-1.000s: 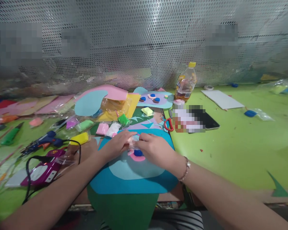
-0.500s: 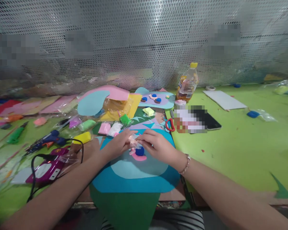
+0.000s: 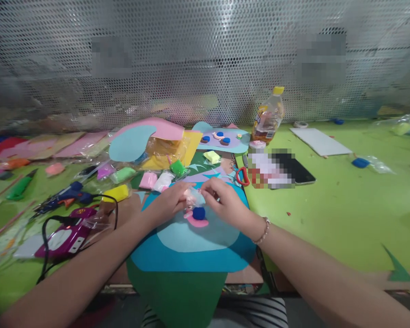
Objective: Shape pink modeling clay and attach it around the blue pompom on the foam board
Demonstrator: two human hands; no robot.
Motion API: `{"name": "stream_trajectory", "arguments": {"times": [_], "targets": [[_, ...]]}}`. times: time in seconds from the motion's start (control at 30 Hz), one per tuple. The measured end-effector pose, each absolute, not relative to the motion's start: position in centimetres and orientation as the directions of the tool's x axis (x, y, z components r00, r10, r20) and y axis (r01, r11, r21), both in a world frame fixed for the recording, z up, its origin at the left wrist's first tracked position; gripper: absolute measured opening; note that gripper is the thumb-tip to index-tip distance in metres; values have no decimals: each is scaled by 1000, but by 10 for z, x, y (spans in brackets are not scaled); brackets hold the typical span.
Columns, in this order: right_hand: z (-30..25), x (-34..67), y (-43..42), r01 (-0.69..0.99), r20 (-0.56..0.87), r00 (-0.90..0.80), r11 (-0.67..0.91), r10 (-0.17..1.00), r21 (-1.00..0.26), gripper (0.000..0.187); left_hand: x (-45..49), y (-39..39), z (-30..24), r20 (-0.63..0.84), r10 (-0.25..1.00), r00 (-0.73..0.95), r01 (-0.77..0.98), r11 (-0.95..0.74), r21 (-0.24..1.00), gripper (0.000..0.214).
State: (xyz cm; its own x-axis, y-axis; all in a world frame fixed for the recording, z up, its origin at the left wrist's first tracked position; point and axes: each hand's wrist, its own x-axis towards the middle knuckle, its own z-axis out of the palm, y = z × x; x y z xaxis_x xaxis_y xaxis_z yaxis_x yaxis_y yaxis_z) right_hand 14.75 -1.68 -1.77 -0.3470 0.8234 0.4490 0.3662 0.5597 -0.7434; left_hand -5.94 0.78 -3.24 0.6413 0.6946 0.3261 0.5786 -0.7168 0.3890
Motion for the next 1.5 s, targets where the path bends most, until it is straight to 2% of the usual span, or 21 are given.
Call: {"name": "stream_trajectory", "arguments": {"times": [0.1,0.2,0.33,0.47,0.7,0.83,0.97,1.03,1.17,1.27,1.5], "targets": [[-18,148,-13,171,322,-254,370,912,-913,13,-60,12,-32,322,716,620,605,-697,385,38],[-20,149,-8,57,245,-227,264,943,-963,17,-63,19,-34,331,716,614,673,-694,255,39],[-20,149,-5,28,142,-244,153,959,-988,16,-71,31,-37,376,732,568,789,-614,5,41],[-20,149,-4,27,73,-268,84,961,-996,12,-76,37,-41,417,745,520,837,-541,-79,44],[-31,153,3,-20,3,-249,-2,968,-1000,22,-73,34,-40,447,750,488,839,-544,-3,39],[-30,152,3,22,41,-224,47,974,-999,21,-74,32,-38,445,754,483,833,-553,34,37],[-26,151,1,98,69,-204,91,976,-991,15,-74,30,-33,386,785,484,832,-549,74,42],[-24,150,0,123,55,-190,79,980,-989,15,-73,30,-30,337,816,470,844,-527,101,38],[-21,147,-3,102,36,-221,60,975,-993,14,-71,29,-23,260,855,449,860,-492,133,23],[-20,146,-5,77,32,-255,54,966,-996,14,-70,29,-21,263,853,450,851,-499,163,22],[-23,149,-5,226,66,-251,125,966,-966,18,-72,28,-24,282,846,452,840,-510,184,24]]}}
